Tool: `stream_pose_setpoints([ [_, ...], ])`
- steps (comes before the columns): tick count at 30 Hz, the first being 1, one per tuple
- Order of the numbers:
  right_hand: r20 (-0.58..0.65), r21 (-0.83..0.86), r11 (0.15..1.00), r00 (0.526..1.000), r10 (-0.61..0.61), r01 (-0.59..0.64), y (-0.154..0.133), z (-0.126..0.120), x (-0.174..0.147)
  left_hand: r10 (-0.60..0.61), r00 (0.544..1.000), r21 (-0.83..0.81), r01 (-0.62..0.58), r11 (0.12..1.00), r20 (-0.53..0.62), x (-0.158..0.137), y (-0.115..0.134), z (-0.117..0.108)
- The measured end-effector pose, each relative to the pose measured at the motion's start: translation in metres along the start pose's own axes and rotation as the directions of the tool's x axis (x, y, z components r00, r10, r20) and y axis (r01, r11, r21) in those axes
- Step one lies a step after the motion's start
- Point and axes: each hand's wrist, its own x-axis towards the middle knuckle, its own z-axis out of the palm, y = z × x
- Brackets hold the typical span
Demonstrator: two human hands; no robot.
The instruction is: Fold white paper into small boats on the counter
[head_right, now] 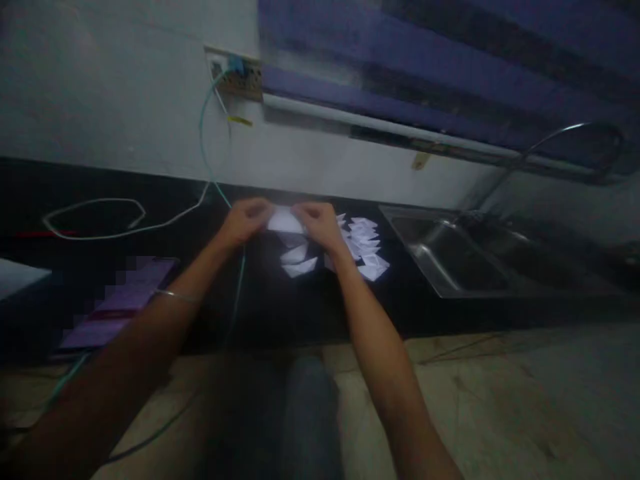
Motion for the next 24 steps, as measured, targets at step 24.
stream_pose_setpoints([
  [24, 0.000, 0.019, 0.999, 0.999, 0.040, -0.040, -0.001, 0.002, 0.002, -0.163, 0.955, -0.003, 0.169, 0.986, 0.246, -0.006, 0.000, 0.009],
])
